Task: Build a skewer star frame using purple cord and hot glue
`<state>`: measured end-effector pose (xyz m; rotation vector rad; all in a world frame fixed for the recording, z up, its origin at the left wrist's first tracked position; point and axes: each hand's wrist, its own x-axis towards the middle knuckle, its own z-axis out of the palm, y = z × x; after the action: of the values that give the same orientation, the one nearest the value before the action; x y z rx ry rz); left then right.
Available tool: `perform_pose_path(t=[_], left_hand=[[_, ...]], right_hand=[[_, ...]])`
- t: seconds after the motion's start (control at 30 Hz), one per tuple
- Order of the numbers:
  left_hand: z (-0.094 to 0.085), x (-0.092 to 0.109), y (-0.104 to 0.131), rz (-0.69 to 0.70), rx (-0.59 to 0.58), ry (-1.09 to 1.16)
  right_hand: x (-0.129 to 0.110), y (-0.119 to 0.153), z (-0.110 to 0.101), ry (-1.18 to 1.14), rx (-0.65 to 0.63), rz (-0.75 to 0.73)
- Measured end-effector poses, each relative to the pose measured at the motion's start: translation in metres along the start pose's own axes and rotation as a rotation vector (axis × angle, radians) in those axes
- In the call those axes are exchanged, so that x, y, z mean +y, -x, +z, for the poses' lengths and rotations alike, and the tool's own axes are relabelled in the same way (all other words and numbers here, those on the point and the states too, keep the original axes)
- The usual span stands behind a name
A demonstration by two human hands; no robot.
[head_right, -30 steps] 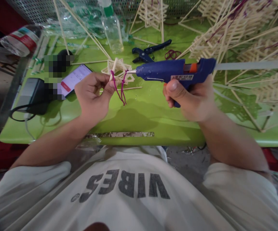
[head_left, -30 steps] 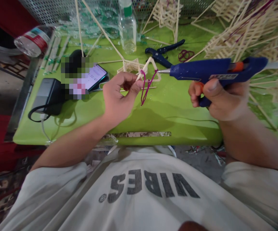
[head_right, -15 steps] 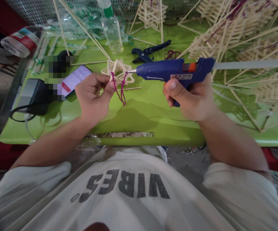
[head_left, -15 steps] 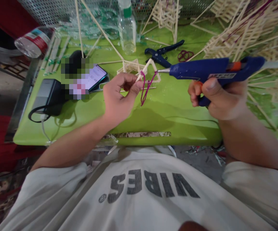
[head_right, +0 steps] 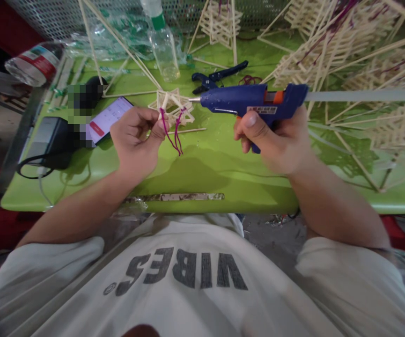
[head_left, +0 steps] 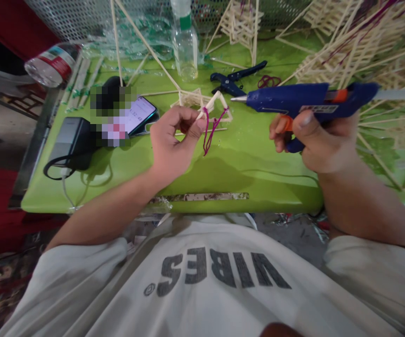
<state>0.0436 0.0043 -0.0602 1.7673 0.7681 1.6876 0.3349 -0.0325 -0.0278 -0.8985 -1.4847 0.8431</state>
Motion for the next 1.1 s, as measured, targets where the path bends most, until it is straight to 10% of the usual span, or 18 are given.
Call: perform_pose_path(t=[0.23,1.1], left_hand=[[-0.003,-0.009,0.001,-0.128,0.025,0.01],[-0.002,-0.029,0.0,-0.2,-0.061,0.255]], right_hand=[[0.008,-0.001,0.007,-0.015,0.057,-0.179],[-0.006,0.006,0.013,-0.179,0.024,0.028]])
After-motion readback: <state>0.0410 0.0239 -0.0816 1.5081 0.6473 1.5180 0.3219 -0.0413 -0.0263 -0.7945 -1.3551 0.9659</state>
